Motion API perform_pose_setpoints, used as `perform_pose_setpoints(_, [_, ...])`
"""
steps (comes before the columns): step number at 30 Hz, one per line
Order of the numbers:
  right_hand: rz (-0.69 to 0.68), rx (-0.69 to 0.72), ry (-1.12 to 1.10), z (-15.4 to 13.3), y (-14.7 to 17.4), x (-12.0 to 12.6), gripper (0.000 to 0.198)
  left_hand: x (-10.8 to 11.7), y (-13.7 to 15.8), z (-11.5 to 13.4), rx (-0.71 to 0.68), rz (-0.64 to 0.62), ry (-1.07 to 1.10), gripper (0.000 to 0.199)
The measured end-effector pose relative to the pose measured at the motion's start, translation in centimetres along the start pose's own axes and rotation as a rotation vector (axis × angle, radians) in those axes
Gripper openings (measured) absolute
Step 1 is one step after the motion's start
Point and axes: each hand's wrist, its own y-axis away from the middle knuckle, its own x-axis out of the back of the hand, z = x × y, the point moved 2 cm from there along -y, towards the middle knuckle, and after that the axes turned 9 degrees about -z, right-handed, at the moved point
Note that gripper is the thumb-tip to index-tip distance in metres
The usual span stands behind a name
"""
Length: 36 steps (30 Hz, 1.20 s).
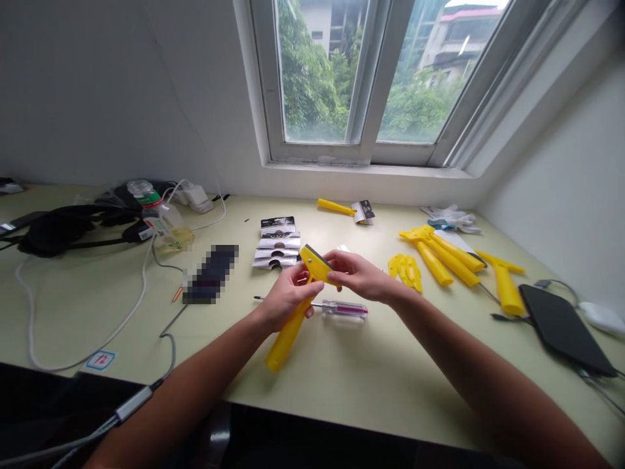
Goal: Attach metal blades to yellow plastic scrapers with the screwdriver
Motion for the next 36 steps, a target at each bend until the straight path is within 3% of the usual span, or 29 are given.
perform_pose_setpoints(4, [0.076, 0.025, -0.035, 0.3, -0.3, 0.0, 0.028, 0.4, -0.1, 0.1, -0.019, 0.072, -0.130, 0.044])
perform_pose_setpoints(7, [0.175, -0.016, -0.068, 0.5, -0.4, -0.1, 0.033, 0.8, 0.2, 0.5, -0.128, 0.263, -0.447, 0.055])
perform_pose_setpoints(9, [0.219, -0.055, -0.098, 0.6, -0.5, -0.2, 0.039, 0.7, 0.5, 0.8, -0.256, 0.324, -0.695, 0.052])
perform_pose_setpoints(11, [0.225, -0.069, -0.131, 0.7, -0.6, -0.3, 0.044, 0.6, 0.6, 1.0, -0.336, 0.274, -0.868, 0.039])
perform_pose_setpoints(14, [0.231, -0.082, -0.144, 1.2, -0.8, 0.0, 0.040, 0.9, 0.5, 1.0, -0.342, 0.174, -0.982, 0.029])
perform_pose_setpoints(16, [0.302, -0.104, 0.038, 1.9, -0.8, 0.5, 0.034, 1.4, 0.5, 1.2, -0.339, 0.167, -0.982, 0.029])
perform_pose_setpoints(18, [0.362, -0.125, 0.428, 2.5, -0.8, 1.0, 0.034, 2.0, 0.5, 1.4, -0.344, 0.190, -0.935, 0.027])
perform_pose_setpoints(21, [0.326, -0.137, 0.873, 3.4, -0.7, 1.0, 0.023, 2.5, 0.5, 1.6, -0.343, 0.223, -0.889, 0.026])
perform_pose_setpoints(29, [0.213, -0.142, 1.119, 4.4, -1.0, 0.8, 0.019, 2.0, 0.4, 1.6, -0.377, 0.220, -0.912, 0.031])
perform_pose_setpoints(36, [0.181, -0.114, 1.136, 4.7, -1.1, 1.0, 0.022, 1.0, 0.5, 1.6, -0.373, 0.242, -0.587, 0.024])
